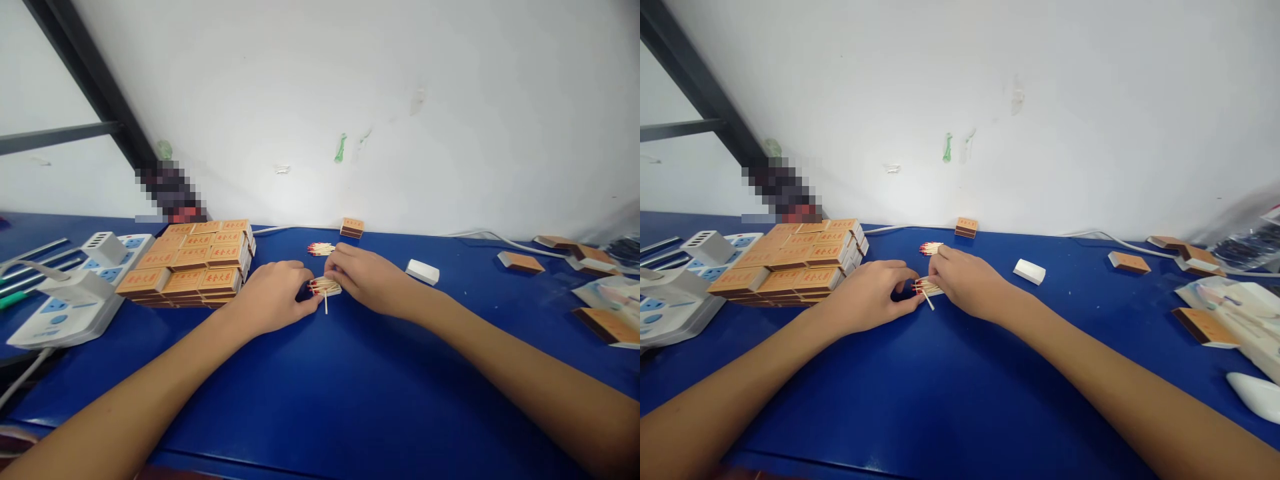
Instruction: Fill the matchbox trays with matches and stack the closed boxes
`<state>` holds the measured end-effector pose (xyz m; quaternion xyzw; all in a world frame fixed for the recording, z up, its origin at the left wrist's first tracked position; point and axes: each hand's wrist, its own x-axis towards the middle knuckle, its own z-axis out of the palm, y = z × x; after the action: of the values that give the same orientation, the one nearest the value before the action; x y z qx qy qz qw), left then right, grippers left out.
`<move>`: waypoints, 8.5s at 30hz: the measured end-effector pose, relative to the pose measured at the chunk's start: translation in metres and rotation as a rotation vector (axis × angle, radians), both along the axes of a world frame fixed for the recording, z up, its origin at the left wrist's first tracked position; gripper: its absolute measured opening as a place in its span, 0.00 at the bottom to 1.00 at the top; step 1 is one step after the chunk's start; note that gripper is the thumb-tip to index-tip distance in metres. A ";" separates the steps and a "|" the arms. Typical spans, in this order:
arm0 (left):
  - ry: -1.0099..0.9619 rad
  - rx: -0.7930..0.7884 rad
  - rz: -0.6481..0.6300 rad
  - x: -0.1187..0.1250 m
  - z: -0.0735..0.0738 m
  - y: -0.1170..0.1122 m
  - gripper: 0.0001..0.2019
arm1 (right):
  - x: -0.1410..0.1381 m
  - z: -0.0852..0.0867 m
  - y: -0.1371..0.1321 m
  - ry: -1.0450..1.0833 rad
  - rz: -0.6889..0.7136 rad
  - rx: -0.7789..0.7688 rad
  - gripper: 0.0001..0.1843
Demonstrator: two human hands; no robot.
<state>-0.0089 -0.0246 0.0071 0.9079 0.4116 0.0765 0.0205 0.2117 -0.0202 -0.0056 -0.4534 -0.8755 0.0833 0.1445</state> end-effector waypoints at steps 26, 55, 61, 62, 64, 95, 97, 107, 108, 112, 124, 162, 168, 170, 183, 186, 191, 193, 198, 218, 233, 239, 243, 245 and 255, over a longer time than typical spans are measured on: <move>0.001 -0.029 0.007 0.001 0.000 0.000 0.12 | 0.000 -0.042 0.042 0.235 -0.113 0.141 0.05; -0.009 0.030 0.048 -0.002 -0.003 0.004 0.14 | 0.011 -0.021 0.040 0.169 -0.030 0.145 0.13; -0.012 0.023 0.040 -0.003 -0.003 0.003 0.14 | 0.017 -0.034 0.046 0.125 -0.029 0.161 0.13; -0.009 0.024 0.040 -0.003 -0.002 0.003 0.14 | 0.017 -0.034 0.046 0.129 -0.034 0.163 0.13; -0.004 0.022 0.042 -0.003 -0.002 0.003 0.13 | 0.016 -0.034 0.045 0.143 -0.045 0.165 0.11; -0.015 0.023 0.032 -0.003 -0.003 0.005 0.13 | -0.002 0.005 0.021 0.086 0.103 -0.045 0.08; -0.015 0.023 0.028 -0.003 -0.003 0.005 0.13 | -0.002 0.008 0.021 0.114 0.098 -0.026 0.08; -0.091 -0.025 -0.017 0.001 -0.007 0.000 0.13 | 0.035 0.006 -0.016 0.181 -0.014 -0.066 0.09; -0.099 -0.028 -0.028 0.001 -0.007 -0.001 0.13 | 0.040 0.004 -0.025 0.212 -0.051 -0.074 0.09; -0.115 -0.021 -0.042 0.003 -0.009 0.000 0.12 | 0.043 -0.001 -0.051 0.269 -0.060 -0.186 0.09; -0.132 -0.049 -0.050 0.005 -0.009 -0.002 0.13 | 0.031 0.001 -0.055 0.271 -0.034 -0.052 0.09; -0.136 -0.115 -0.147 0.006 -0.003 -0.004 0.11 | 0.026 -0.030 -0.055 0.451 -0.216 -0.040 0.05; -0.151 -0.121 -0.175 0.007 -0.004 -0.007 0.11 | 0.026 -0.031 -0.055 0.456 -0.198 -0.022 0.06; -0.162 -0.118 -0.186 0.007 -0.005 -0.006 0.10 | 0.026 -0.031 -0.055 0.453 -0.199 -0.027 0.06; -0.270 -0.138 -0.193 0.006 -0.009 -0.004 0.07 | 0.026 -0.030 -0.058 0.418 -0.209 -0.004 0.14; -0.274 -0.121 -0.234 0.006 -0.010 -0.002 0.09 | 0.026 -0.029 -0.058 0.384 -0.168 -0.001 0.14; -0.319 -0.066 -0.250 0.005 -0.015 -0.001 0.09 | 0.026 -0.030 -0.056 0.372 -0.134 0.031 0.13; -0.332 -0.056 -0.235 0.005 -0.015 -0.003 0.10 | 0.027 -0.030 -0.056 0.371 -0.126 0.036 0.12; -0.278 -0.058 -0.246 0.005 -0.013 -0.005 0.13 | 0.027 -0.030 -0.057 0.365 -0.115 0.043 0.10; -0.271 0.001 -0.163 0.006 -0.018 -0.004 0.19 | 0.027 -0.029 -0.057 0.297 -0.251 0.137 0.10; -0.254 -0.047 -0.150 0.004 -0.020 -0.003 0.18 | 0.026 -0.032 -0.058 0.303 -0.140 0.159 0.10; -0.309 -0.026 -0.232 0.005 -0.020 -0.002 0.13 | 0.026 -0.032 -0.059 0.295 -0.072 0.210 0.09; -0.322 -0.023 -0.243 0.005 -0.021 -0.003 0.12 | 0.026 -0.032 -0.060 0.284 -0.047 0.230 0.07; -0.325 -0.024 -0.246 0.006 -0.021 -0.004 0.11 | 0.026 -0.031 -0.060 0.288 -0.043 0.231 0.07; -0.341 0.007 -0.281 0.006 -0.022 -0.003 0.11 | 0.026 -0.029 -0.058 0.278 -0.034 0.261 0.08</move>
<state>-0.0026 -0.0279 -0.0144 0.9303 0.2713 0.2268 0.0974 0.2381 -0.0786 -0.0342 -0.4298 -0.8427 0.0285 0.3230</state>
